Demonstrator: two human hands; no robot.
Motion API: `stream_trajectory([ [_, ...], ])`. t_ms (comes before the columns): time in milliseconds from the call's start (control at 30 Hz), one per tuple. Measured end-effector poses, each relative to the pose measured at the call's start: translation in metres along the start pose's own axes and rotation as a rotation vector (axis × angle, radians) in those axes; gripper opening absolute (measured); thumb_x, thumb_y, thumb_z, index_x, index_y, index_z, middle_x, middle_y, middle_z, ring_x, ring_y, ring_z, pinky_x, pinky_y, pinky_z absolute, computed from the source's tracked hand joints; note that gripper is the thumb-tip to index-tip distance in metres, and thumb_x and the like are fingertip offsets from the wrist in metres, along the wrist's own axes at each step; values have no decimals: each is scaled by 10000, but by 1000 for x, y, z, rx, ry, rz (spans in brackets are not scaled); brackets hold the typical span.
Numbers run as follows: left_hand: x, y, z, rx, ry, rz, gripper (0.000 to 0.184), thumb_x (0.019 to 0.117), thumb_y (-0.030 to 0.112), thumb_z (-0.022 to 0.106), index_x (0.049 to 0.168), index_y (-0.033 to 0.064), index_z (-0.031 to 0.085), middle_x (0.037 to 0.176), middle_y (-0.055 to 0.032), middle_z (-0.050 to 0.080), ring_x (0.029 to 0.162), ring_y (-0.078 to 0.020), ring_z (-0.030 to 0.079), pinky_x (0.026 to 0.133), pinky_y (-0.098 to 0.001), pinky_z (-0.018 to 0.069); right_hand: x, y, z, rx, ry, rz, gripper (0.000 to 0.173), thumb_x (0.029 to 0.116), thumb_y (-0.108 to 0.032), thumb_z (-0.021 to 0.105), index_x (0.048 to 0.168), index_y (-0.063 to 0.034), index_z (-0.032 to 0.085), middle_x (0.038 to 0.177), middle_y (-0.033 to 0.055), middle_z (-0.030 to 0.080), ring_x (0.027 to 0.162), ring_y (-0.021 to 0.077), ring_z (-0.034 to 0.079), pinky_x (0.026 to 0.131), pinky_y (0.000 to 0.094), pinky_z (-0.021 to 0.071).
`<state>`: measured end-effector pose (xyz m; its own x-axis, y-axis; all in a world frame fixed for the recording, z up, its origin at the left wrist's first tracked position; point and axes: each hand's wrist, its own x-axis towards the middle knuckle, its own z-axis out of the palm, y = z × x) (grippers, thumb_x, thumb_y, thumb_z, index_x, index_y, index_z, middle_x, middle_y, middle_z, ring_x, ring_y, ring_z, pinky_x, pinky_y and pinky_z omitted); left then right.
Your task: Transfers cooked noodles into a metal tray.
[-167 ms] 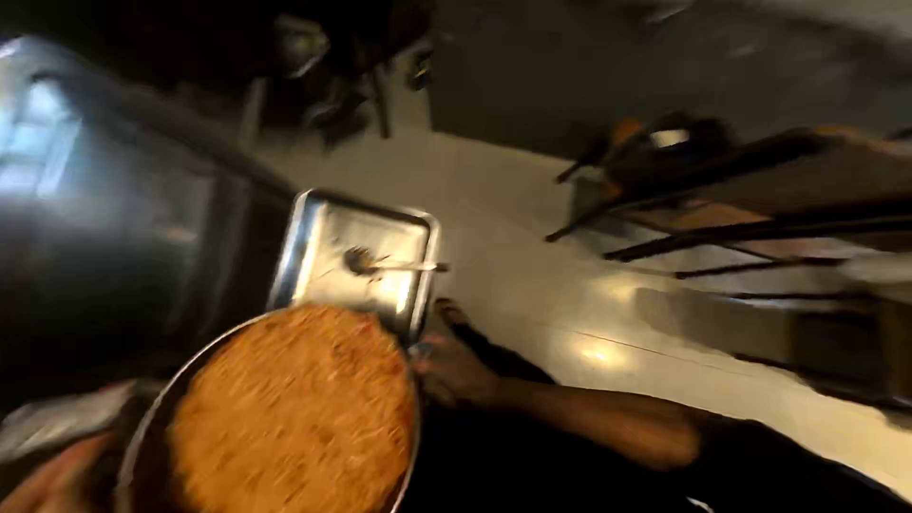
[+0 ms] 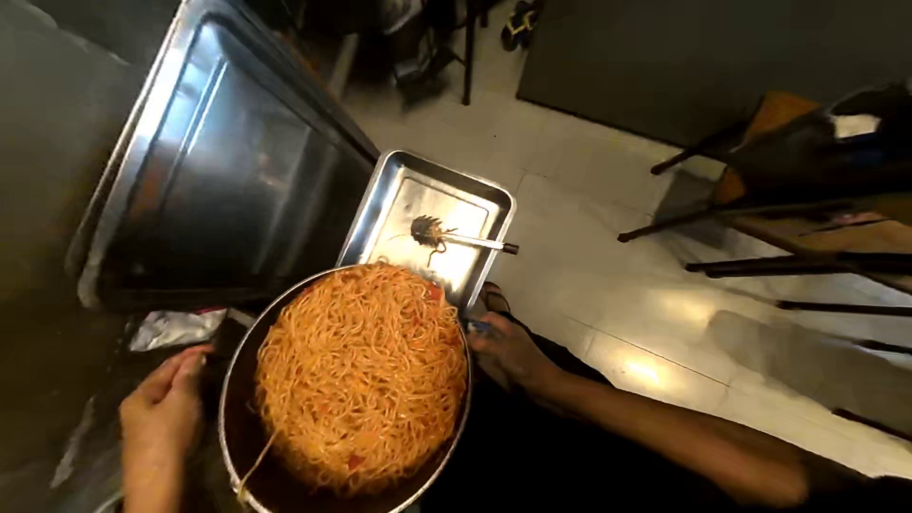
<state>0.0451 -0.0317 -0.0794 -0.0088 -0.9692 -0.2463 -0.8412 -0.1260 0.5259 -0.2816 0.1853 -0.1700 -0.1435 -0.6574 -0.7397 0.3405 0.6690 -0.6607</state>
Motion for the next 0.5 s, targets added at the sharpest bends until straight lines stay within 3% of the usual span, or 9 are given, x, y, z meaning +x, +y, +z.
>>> stream_trajectory([
  [200, 3, 5, 0, 20, -1, -24, 347, 1076, 215, 460, 1212, -41, 651, 1168, -158, 664, 1007, -101, 606, 932, -333, 486, 7, 0, 4, -14, 11, 80, 311, 973, -201, 663, 1217, -24, 586, 1040, 95, 627, 897, 130, 608, 792, 321, 526],
  [500, 13, 2, 4, -4, 1, -77, 293, 1083, 208, 480, 1192, 2, 658, 989, -54, 646, 804, -11, 561, 776, -249, 490, 11, 0, 5, 20, 20, 119, 304, 990, -204, 664, 1229, -38, 577, 1015, 68, 624, 861, 101, 603, 757, 282, 520],
])
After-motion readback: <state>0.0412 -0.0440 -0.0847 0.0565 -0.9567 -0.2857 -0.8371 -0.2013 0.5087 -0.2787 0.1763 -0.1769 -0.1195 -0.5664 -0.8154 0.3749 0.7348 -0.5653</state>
